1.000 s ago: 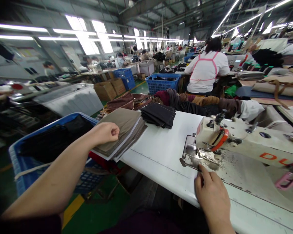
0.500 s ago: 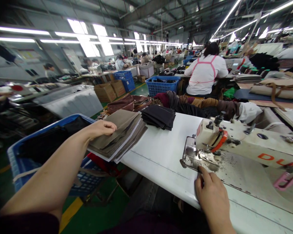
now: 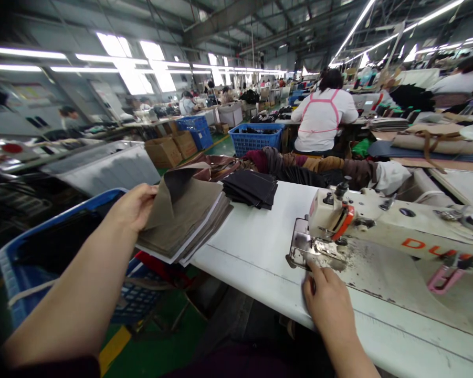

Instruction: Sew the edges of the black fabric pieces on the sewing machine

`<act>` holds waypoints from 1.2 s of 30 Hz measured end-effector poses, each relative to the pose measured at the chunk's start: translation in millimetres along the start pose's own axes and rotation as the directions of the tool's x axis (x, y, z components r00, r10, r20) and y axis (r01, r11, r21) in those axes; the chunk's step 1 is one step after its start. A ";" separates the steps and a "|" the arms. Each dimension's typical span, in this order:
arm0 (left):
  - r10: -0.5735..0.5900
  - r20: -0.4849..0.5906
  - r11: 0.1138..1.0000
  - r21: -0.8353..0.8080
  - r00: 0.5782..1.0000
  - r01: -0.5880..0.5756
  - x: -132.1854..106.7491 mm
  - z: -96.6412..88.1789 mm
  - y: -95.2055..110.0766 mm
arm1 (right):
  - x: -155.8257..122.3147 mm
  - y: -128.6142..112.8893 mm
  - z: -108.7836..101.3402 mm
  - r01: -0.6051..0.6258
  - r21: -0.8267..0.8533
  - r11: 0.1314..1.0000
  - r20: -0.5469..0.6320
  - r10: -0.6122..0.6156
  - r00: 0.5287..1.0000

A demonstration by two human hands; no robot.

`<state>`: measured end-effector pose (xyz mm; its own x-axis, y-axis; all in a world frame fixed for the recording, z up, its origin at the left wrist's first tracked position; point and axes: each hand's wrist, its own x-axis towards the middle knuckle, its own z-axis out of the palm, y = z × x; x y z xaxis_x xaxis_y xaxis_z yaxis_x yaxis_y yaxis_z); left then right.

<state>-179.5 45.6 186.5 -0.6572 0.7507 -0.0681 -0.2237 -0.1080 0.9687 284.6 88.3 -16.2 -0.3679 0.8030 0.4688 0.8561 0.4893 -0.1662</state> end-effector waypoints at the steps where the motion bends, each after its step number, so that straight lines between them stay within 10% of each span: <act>1: 0.052 0.015 0.999 0.010 0.999 -0.052 -7.0 7.4 -5.9 | 2.7 -5.5 0.1 0.018 0.038 0.999 0.003 -0.018 1.000; 10: 0.191 0.511 0.733 0.494 0.838 -0.468 -92.0 82.3 -132.7 | 39.8 -78.8 -21.6 0.222 0.369 0.903 0.043 -0.255 0.966; 14: 0.079 0.673 0.617 0.546 0.735 -0.567 -114.5 96.3 -185.6 | 39.9 -77.3 -13.2 0.349 0.353 0.868 0.044 -0.388 0.921; 21: 0.002 0.810 0.346 0.550 0.587 -0.760 -87.6 48.6 -187.2 | 13.7 -34.5 -8.1 0.246 0.388 0.888 0.103 -0.307 0.946; 27: -0.261 0.858 0.420 0.513 0.442 -0.749 -84.9 10.1 -170.8 | -1.8 -27.0 -24.9 0.045 0.532 0.845 0.186 -0.169 0.968; 36: -0.109 0.689 0.497 0.662 0.716 -0.561 -90.4 35.1 -188.1 | -1.8 -38.0 -31.9 -0.347 0.360 0.866 0.475 0.150 0.867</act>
<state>-52.7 20.9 18.8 0.0496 0.9987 0.0099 0.7342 -0.0432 0.6775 264.3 57.4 17.0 -0.3630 0.9313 -0.0306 0.7387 0.2676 -0.6186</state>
